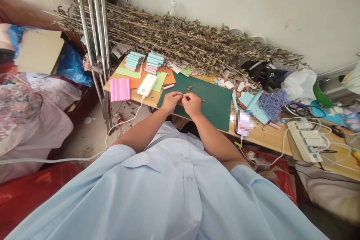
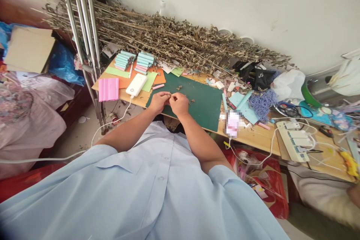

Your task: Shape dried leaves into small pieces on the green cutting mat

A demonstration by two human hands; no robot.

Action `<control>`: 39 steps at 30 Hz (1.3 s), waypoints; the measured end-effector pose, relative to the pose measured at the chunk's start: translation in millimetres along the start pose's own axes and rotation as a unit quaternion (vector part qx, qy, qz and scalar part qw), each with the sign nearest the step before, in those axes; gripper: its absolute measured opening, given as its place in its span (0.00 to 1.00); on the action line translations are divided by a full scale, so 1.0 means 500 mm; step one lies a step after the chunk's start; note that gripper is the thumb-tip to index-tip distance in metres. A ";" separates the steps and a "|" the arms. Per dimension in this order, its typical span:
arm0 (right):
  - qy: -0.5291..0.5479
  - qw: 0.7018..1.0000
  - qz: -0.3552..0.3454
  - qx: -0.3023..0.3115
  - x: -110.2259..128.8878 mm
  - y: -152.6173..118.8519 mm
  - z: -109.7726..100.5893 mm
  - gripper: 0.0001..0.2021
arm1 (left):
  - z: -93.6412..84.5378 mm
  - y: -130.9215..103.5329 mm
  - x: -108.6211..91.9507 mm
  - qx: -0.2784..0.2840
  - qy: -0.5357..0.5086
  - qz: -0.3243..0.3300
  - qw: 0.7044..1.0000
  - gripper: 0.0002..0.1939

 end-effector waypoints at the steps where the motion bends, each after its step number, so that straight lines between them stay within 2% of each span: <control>1: 0.053 0.998 0.040 0.011 -0.004 0.004 0.004 0.06 | -0.001 0.001 -0.003 0.007 -0.011 -0.011 1.000 0.06; 4: 0.213 0.963 0.153 0.066 -0.013 0.017 0.014 0.07 | -0.005 0.005 -0.012 0.026 -0.044 -0.035 0.998 0.08; 7: 0.301 0.923 0.212 0.110 -0.015 0.024 0.018 0.09 | -0.010 0.006 -0.019 0.030 -0.066 -0.048 0.996 0.10; 12: 0.346 0.904 0.218 0.125 -0.018 0.021 0.020 0.11 | -0.012 0.002 -0.022 0.048 -0.092 -0.044 0.994 0.11; 15: 0.352 0.902 0.214 0.128 -0.028 0.026 0.023 0.13 | -0.015 -0.001 -0.022 0.034 -0.108 -0.034 0.993 0.11; 17: 0.325 0.915 0.214 0.104 -0.038 0.038 0.019 0.15 | -0.020 -0.002 -0.020 0.012 -0.115 -0.026 0.993 0.11; 19: 0.257 0.946 0.187 0.060 -0.043 0.056 0.007 0.14 | -0.025 -0.003 -0.018 0.003 -0.123 -0.021 0.992 0.11; 21: 0.155 0.980 0.123 0.023 -0.040 0.078 -0.006 0.12 | -0.029 -0.003 -0.016 0.008 -0.133 -0.016 0.991 0.11; 23: 0.045 0.998 0.039 0.016 -0.029 0.096 -0.014 0.08 | -0.029 -0.003 -0.015 0.018 -0.143 -0.009 0.989 0.11; 26: -0.096 0.993 -0.058 0.038 -0.008 0.111 -0.007 0.08 | -0.027 -0.004 -0.018 0.020 -0.148 -0.007 0.989 0.11; 31: -0.219 0.965 -0.106 0.095 -0.001 0.116 0.021 0.10 | -0.021 -0.013 -0.032 0.008 -0.132 -0.018 0.991 0.11; 34: -0.226 0.960 -0.118 0.117 -0.009 0.120 0.021 0.12 | -0.019 -0.019 -0.039 0.017 -0.134 -0.017 0.991 0.12; 39: -0.145 0.984 -0.086 0.054 -0.006 0.110 -0.015 0.14 | -0.021 -0.022 -0.036 0.031 -0.149 -0.008 0.988 0.13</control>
Point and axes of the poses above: each hand's wrist, its own y-axis towards the middle knuckle, its own z-axis out of the palm, x = y × z, the point moved 2 cm from there along y, towards the middle knuckle, and after that the axes turned 13 degrees about z, right-handed, at the moved point
